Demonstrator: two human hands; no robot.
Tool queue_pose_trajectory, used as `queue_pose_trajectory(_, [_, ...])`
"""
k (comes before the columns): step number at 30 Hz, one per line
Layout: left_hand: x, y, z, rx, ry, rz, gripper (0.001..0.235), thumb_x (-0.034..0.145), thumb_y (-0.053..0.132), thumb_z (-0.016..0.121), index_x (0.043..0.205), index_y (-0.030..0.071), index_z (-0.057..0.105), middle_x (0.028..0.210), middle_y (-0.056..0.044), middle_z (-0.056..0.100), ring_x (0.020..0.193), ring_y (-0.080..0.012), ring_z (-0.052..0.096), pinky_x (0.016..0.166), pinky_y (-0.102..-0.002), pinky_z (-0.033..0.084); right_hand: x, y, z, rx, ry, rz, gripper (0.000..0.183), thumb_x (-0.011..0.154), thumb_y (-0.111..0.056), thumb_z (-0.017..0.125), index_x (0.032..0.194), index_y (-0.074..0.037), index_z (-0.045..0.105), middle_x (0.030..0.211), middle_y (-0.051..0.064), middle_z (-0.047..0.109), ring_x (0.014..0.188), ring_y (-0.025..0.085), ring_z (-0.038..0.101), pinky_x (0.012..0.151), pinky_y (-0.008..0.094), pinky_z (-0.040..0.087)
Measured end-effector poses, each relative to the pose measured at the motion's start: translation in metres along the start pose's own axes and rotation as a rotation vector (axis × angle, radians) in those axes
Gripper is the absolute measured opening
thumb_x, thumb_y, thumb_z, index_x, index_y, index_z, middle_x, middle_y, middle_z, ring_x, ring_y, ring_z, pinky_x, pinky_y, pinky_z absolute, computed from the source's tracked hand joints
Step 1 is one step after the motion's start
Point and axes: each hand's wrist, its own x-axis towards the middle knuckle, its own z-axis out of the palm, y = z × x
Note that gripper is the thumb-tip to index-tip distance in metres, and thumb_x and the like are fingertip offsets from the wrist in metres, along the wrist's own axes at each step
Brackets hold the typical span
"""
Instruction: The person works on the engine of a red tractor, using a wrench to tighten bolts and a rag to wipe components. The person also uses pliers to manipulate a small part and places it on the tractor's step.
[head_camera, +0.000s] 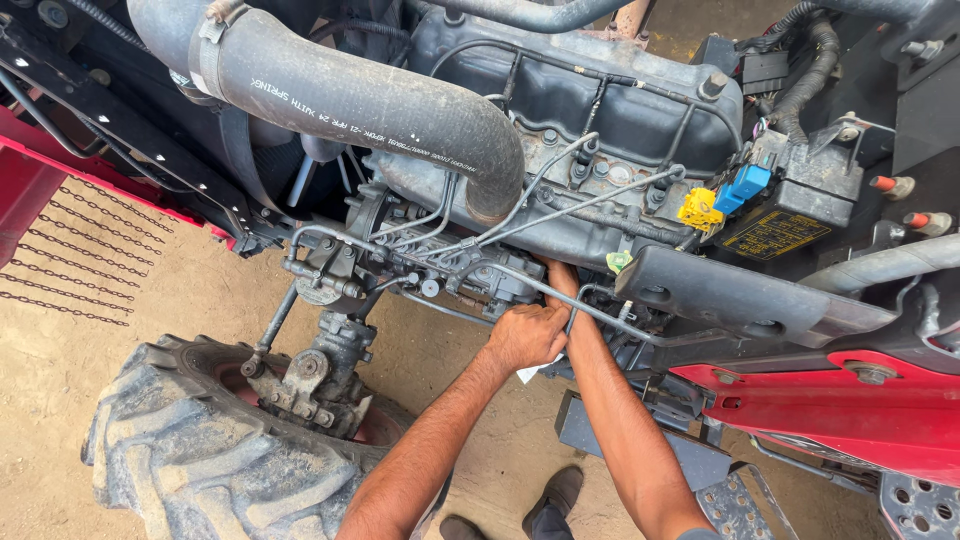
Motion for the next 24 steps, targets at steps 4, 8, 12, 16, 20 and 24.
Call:
queue_pose_trajectory(4, [0.0,0.0,0.001,0.001,-0.004,-0.006,0.029,0.083,0.021,0.066,0.105,0.003,0.067,0.071,-0.008,0.069,0.063,-0.0258,0.07,0.063,-0.039,0.058,0.004,0.001,-0.001,0.018,0.014,0.001,0.045,0.087,-0.017,0.076,0.128,0.001,0.066,0.13,0.011,0.065,0.119,0.023,0.057,0.105,0.036,0.043])
queue_pose_trajectory(8, [0.0,0.0,0.004,0.026,-0.034,-0.022,0.019,0.083,0.022,0.067,0.094,0.006,0.065,0.069,-0.007,0.068,0.062,-0.0256,0.07,0.063,-0.04,0.058,0.009,0.004,-0.001,0.043,0.023,0.003,0.045,0.088,-0.016,0.076,0.127,0.001,0.066,0.13,0.011,0.065,0.119,0.023,0.058,0.105,0.036,0.044])
queue_pose_trajectory(12, [-0.002,-0.001,0.003,0.021,0.022,0.027,0.017,0.083,0.022,0.067,0.091,0.008,0.064,0.071,-0.007,0.068,0.062,-0.0266,0.068,0.063,-0.04,0.057,0.009,0.011,-0.008,0.077,0.037,-0.001,0.044,0.088,-0.016,0.075,0.127,0.001,0.066,0.13,0.011,0.065,0.119,0.023,0.058,0.105,0.036,0.044])
queue_pose_trajectory(16, [-0.002,-0.002,0.006,0.036,0.027,0.045,0.017,0.083,0.024,0.067,0.091,0.01,0.064,0.068,-0.006,0.067,0.063,-0.0254,0.068,0.065,-0.04,0.057,-0.013,0.015,-0.012,0.167,-0.056,-0.056,0.041,0.094,-0.018,0.069,0.13,0.001,0.065,0.134,0.01,0.064,0.123,0.023,0.056,0.109,0.036,0.042])
queue_pose_trajectory(20, [-0.005,-0.005,0.01,0.067,0.03,0.066,0.016,0.083,0.025,0.068,0.089,0.011,0.063,0.066,-0.005,0.065,0.062,-0.0239,0.067,0.063,-0.04,0.056,-0.059,-0.008,-0.009,0.212,-0.16,-0.078,0.041,0.098,-0.016,0.063,0.136,0.001,0.062,0.142,0.012,0.06,0.133,0.022,0.052,0.117,0.036,0.037])
queue_pose_trajectory(24, [-0.004,-0.006,0.009,0.072,0.039,0.079,0.021,0.082,0.025,0.068,0.094,0.008,0.063,0.067,-0.005,0.064,0.062,-0.0228,0.066,0.063,-0.039,0.056,-0.088,-0.033,-0.004,0.309,-0.163,-0.04,0.044,0.098,-0.014,0.056,0.14,0.0,0.06,0.152,0.012,0.055,0.141,0.021,0.05,0.115,0.036,0.036])
